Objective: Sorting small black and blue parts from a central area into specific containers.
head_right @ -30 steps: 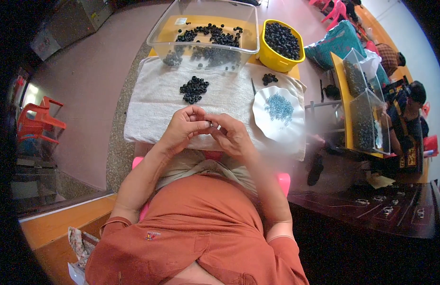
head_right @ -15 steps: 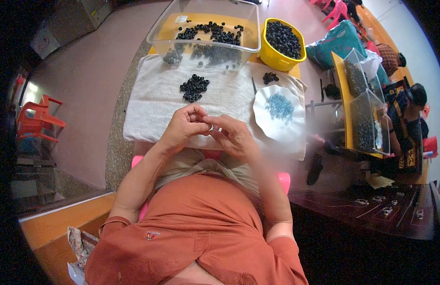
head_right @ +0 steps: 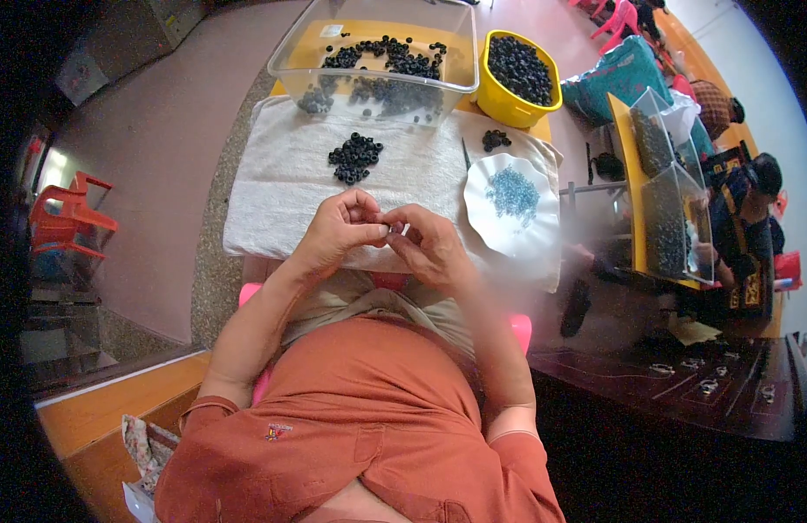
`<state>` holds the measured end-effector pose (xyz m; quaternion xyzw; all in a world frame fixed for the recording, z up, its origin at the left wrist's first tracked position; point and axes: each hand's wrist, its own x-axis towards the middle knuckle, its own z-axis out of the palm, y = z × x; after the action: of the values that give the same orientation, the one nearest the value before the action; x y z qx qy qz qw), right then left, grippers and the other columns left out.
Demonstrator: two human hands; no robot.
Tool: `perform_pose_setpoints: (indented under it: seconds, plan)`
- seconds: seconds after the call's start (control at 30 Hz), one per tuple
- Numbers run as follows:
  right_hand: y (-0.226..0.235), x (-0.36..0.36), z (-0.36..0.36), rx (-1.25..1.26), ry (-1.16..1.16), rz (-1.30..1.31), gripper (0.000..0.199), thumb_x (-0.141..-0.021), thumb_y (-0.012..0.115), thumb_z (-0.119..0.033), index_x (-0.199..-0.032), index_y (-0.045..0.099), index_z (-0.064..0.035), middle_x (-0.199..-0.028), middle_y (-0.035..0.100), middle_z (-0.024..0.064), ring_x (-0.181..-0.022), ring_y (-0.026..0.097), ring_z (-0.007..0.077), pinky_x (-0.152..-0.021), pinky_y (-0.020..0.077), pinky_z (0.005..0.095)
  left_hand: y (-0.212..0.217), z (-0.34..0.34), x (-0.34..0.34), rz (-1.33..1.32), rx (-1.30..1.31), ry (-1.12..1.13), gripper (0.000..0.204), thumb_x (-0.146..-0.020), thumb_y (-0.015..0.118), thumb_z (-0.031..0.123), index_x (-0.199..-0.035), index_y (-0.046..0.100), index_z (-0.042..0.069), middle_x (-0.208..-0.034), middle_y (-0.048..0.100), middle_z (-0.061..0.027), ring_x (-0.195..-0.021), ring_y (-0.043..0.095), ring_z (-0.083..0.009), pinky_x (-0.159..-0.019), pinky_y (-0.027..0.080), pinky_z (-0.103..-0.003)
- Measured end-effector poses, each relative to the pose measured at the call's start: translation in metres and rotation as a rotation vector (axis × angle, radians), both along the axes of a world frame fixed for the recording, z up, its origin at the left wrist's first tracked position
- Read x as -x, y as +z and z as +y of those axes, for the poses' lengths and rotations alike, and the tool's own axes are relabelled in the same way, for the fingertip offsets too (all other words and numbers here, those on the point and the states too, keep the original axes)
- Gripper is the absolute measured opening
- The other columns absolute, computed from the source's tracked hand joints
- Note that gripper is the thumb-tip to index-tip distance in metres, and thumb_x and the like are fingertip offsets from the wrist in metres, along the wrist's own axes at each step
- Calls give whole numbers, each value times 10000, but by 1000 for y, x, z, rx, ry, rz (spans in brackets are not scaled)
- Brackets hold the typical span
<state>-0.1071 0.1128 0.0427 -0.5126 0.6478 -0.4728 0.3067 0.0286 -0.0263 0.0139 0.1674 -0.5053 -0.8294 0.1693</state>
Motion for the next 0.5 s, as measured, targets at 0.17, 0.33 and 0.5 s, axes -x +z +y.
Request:
perform_pose_setpoints:
  seconds: [0.17, 0.33, 0.5]
  plan:
    - [-8, 2, 0, 137, 13, 66, 181, -898, 649, -6, -1077, 662, -29, -849, 656, 41, -648, 556, 48, -566, 435, 213, 2, -2, 0, -11, 37, -64, 228, -791, 730, -17, -954, 578, 31, -879, 655, -49, -796, 623, -103, -708, 521, -244]
    - [-7, 2, 1, 81, 4, 65, 185, -891, 667, -8, -1075, 657, -21, -842, 661, 38, -676, 580, 52, -578, 444, 209, 5, -1, -1, -39, -22, -65, 231, -787, 738, -10, -953, 584, 35, -867, 657, -46, -782, 623, -101, -705, 516, -243]
    - [-8, 1, 2, 58, -25, -22, 160, -889, 679, -18, -1042, 631, -7, -797, 664, 14, -667, 567, 31, -577, 446, 197, 5, 1, -1, -29, -89, -66, 209, -802, 740, 16, -947, 591, 40, -848, 656, -41, -753, 617, -100, -687, 511, -238]
